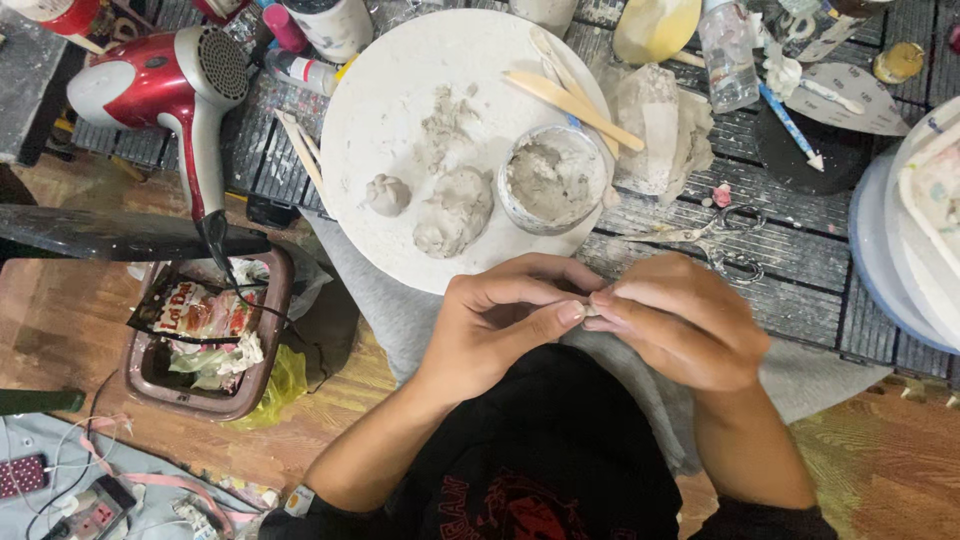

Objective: The person shapes a small lump of clay by hand and uses a wooden stick to carve and refine its surface. They repeatedly add small pieces of clay and smooth the object while holding it over a white plate.

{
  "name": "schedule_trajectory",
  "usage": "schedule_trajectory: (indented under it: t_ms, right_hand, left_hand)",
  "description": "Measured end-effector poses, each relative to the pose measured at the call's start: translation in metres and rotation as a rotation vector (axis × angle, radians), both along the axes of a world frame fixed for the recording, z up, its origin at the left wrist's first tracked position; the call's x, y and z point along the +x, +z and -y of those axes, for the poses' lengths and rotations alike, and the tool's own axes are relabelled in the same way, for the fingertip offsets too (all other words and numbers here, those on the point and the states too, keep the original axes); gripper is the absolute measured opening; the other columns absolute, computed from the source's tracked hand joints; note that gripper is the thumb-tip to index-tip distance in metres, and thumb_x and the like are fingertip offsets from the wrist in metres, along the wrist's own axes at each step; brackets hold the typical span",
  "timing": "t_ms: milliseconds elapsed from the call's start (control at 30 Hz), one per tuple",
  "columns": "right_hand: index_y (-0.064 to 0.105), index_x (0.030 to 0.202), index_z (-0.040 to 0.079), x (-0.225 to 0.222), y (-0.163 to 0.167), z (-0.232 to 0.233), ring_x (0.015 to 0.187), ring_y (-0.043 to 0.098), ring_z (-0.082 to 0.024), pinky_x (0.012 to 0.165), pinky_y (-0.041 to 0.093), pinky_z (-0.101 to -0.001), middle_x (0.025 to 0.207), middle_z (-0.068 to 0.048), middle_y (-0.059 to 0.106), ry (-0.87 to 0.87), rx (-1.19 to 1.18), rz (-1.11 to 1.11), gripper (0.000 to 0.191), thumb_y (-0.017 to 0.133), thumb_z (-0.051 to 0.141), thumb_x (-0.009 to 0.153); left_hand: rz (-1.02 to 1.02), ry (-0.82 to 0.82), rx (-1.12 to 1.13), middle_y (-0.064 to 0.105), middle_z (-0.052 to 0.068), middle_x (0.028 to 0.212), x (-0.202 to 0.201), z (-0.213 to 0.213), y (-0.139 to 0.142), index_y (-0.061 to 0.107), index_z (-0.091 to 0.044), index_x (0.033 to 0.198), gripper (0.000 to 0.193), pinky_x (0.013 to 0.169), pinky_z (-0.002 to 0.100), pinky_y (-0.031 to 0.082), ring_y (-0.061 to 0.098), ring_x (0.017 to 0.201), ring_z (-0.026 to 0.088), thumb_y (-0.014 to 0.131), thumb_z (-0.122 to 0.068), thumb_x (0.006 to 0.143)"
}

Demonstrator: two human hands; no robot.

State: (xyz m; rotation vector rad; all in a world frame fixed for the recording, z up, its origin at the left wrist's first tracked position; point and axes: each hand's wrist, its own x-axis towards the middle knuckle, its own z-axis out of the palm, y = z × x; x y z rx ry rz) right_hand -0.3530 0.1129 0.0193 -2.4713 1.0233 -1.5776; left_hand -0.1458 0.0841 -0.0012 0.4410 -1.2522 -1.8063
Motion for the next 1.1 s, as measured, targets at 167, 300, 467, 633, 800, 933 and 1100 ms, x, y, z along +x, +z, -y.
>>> schedule_trajectory:
  t_ms: [167, 300, 467, 633, 800, 933, 1100]
  right_hand:
    - [0.072, 0.101, -0.004, -0.001, -0.002, 0.001, 0.082, 0.07, -0.026, 0.068, 0.059, -0.0389, 0.096, -0.013, 0.067, 0.002, -0.059, -0.066, 0.032, 0.091, 0.005, 0.077]
    - [0.072, 0.099, -0.003, 0.003, -0.005, 0.0, 0.083, 0.07, -0.024, 0.069, 0.058, -0.0386, 0.097, -0.011, 0.069, 0.03, 0.029, 0.074, 0.031, 0.089, 0.007, 0.076]
    - [0.074, 0.099, -0.003, 0.004, -0.007, -0.001, 0.082, 0.069, -0.024, 0.068, 0.057, -0.0387, 0.096, -0.011, 0.067, -0.029, 0.032, 0.039, 0.032, 0.09, 0.009, 0.074]
    - [0.072, 0.102, -0.003, 0.002, -0.008, -0.001, 0.086, 0.07, -0.025, 0.072, 0.058, -0.0399, 0.099, -0.012, 0.068, 0.032, 0.067, 0.088, 0.034, 0.089, 0.011, 0.076]
    - [0.072, 0.101, -0.001, 0.004, -0.009, 0.0, 0.086, 0.072, -0.025, 0.069, 0.058, -0.0366, 0.1, -0.012, 0.07, 0.034, 0.062, 0.119, 0.027, 0.088, 0.001, 0.078]
    - [0.073, 0.098, -0.001, 0.003, -0.009, -0.001, 0.083, 0.071, -0.025, 0.069, 0.057, -0.0379, 0.097, -0.012, 0.069, 0.029, 0.009, 0.079, 0.027, 0.089, 0.001, 0.075]
    - [0.072, 0.098, -0.002, 0.001, -0.013, -0.004, 0.084, 0.072, -0.026, 0.071, 0.06, -0.0383, 0.098, -0.013, 0.07, 0.008, 0.049, 0.111, 0.027, 0.089, 0.0, 0.077]
  left_hand:
    - [-0.004, -0.017, 0.033, 0.07, 0.017, 0.126, -0.001, -0.001, -0.001, 0.075, 0.003, 0.108, 0.008, 0.1, 0.033, 0.059, 0.069, 0.114, 0.02, 0.07, 0.001, 0.102]
    - [0.011, -0.02, 0.027, 0.072, 0.017, 0.124, 0.001, 0.0, -0.002, 0.076, 0.003, 0.11, 0.01, 0.101, 0.031, 0.058, 0.069, 0.111, 0.019, 0.069, 0.001, 0.104]
    - [0.043, -0.016, 0.059, 0.07, 0.015, 0.126, 0.002, -0.001, -0.002, 0.074, 0.003, 0.112, 0.014, 0.095, 0.03, 0.057, 0.068, 0.11, 0.018, 0.071, 0.002, 0.098]
    - [-0.072, -0.02, 0.16, 0.071, 0.015, 0.123, 0.0, -0.002, -0.005, 0.076, 0.003, 0.108, 0.01, 0.094, 0.03, 0.059, 0.069, 0.108, 0.018, 0.072, 0.001, 0.1]
    - [0.04, 0.029, 0.259, 0.072, 0.016, 0.118, -0.001, -0.005, -0.011, 0.078, 0.003, 0.103, 0.009, 0.076, 0.027, 0.051, 0.063, 0.091, 0.017, 0.073, 0.001, 0.096]
    - [-0.031, 0.025, 0.129, 0.072, 0.015, 0.121, 0.0, -0.004, -0.011, 0.078, 0.002, 0.108, 0.009, 0.091, 0.027, 0.057, 0.068, 0.106, 0.017, 0.074, 0.0, 0.099]
    - [0.073, 0.038, 0.057, 0.073, 0.013, 0.124, 0.002, -0.002, 0.0, 0.077, -0.001, 0.111, 0.015, 0.087, 0.025, 0.056, 0.068, 0.104, 0.014, 0.075, 0.0, 0.095]
